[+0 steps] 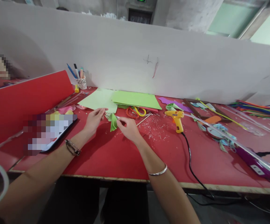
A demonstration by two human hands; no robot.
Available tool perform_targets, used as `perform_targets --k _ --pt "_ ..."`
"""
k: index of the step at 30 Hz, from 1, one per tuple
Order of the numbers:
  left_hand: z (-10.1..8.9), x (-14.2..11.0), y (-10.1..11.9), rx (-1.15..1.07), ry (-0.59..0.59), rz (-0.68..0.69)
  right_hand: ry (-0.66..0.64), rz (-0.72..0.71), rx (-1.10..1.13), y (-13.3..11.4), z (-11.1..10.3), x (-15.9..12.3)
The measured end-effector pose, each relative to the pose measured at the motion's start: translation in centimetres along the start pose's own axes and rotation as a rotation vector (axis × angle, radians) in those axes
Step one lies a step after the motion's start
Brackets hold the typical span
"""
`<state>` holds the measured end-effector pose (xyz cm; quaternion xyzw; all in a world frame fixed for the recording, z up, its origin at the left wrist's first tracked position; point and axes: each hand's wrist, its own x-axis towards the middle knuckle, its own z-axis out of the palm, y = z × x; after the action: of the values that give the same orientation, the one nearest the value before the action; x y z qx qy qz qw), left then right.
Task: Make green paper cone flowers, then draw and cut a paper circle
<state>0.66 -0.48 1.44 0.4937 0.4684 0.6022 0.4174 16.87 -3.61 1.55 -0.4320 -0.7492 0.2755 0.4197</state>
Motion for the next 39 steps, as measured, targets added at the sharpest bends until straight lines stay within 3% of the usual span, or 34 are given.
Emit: perform_targets --k 6,16,27,39 --pt "0.5 -0.8 0.5 0.035 -0.012 -0.044 -0.008 -0.012 -0.002 0.1 0.1 0.0" --pt "0.5 -0.5 0.0 0.009 -0.037 0.011 -0.007 -0.007 -0.008 0.3 0.2 0.0" --pt "0.2 -0.3 0.0 -0.022 0.002 0.0 -0.007 -0.004 -0.022 0.1 0.2 -0.1" --pt "0.2 0.2 -0.4 -0.183 0.122 -0.046 0.011 0.001 -0.056 0.3 0.2 -0.1"
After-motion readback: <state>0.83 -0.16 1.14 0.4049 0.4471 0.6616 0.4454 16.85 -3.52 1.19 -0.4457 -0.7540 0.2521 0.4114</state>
